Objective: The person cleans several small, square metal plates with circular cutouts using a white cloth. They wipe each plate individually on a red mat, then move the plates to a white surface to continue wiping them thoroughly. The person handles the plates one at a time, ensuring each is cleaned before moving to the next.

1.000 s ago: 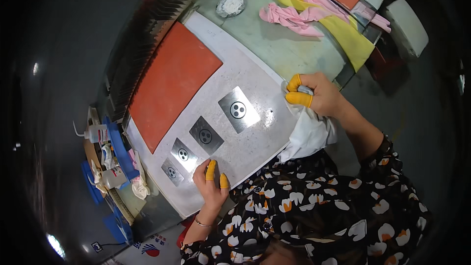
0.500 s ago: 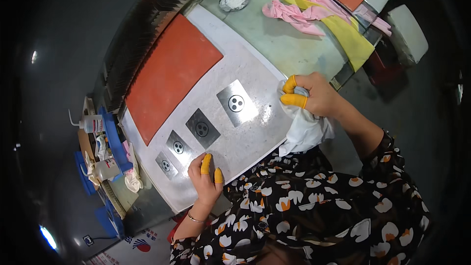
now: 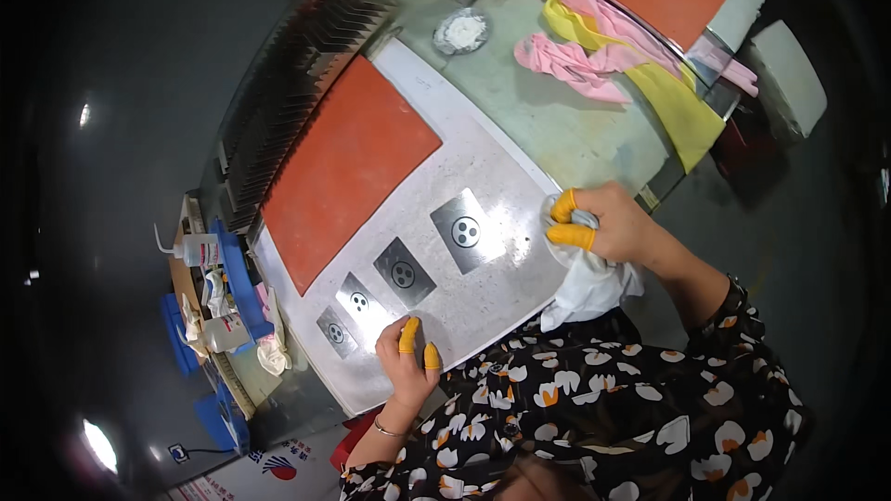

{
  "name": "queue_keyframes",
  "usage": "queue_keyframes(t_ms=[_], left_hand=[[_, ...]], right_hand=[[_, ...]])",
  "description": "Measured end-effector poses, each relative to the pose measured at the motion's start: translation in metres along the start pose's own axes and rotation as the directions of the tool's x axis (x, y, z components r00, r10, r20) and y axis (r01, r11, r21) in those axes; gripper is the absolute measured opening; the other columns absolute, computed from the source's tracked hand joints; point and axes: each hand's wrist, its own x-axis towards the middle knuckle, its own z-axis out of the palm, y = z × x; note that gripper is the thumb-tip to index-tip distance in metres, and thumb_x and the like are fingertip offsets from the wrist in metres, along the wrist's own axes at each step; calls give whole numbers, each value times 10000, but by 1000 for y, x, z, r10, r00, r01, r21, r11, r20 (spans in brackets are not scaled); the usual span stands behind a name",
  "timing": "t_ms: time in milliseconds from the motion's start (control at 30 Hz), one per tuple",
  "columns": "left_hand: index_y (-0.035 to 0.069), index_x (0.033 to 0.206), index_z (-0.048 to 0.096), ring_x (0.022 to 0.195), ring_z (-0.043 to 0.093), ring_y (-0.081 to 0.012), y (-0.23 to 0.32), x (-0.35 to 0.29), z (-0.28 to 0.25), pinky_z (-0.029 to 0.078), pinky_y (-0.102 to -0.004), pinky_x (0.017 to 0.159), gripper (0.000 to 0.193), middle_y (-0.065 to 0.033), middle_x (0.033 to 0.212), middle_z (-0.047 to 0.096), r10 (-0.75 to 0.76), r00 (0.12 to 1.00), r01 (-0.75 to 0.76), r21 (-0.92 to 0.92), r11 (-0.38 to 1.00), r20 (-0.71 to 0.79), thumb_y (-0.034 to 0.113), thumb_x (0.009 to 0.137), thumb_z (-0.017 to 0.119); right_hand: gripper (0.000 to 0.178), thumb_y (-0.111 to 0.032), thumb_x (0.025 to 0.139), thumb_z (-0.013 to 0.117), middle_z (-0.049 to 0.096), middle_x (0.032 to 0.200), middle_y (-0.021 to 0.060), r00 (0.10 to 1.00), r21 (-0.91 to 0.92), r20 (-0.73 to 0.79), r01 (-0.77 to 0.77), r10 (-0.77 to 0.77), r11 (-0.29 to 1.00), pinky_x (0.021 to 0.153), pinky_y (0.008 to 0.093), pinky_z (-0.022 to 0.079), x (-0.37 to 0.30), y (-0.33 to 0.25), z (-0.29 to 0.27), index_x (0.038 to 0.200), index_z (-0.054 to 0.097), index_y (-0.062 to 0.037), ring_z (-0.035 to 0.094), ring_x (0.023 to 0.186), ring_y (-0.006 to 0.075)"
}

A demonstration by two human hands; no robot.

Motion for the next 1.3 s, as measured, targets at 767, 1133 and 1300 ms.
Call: queue_keyframes(t_ms=[767, 1133, 1300], left_hand=[[5, 1114, 524, 1017, 453, -339, -1, 3, -1, 342, -421, 884, 440, -179, 1136, 492, -24, 999, 26, -48, 999, 33, 127, 700, 612], [-5, 1125, 519, 1031, 456, -353, 2, 2, 1, 343, -429, 879, 476, -170, 1159, 487, -12, 1000, 11, 14, 1000, 22, 132, 678, 610], [-13, 1132, 511, 1041, 453, -358, 2, 1, 1, 345, -439, 883, 481, -172, 1165, 483, -3, 1000, 3, 22, 1000, 23, 124, 681, 604]], right_hand=[[173, -109, 737, 729, 612, 686, 87, 1000, 18, 21, 0, 0, 1000, 553, 269, 428, 1, -2, -6, 791, 598, -10, 578, 581, 186], [163, -95, 743, 720, 625, 718, 83, 1000, 69, -4, 11, -10, 998, 592, 254, 439, -1, 5, -3, 797, 599, -1, 576, 618, 151], [147, -88, 753, 706, 618, 713, 61, 998, 90, 4, -67, 67, 994, 619, 243, 436, -3, 3, -3, 792, 594, 1, 555, 641, 111]])
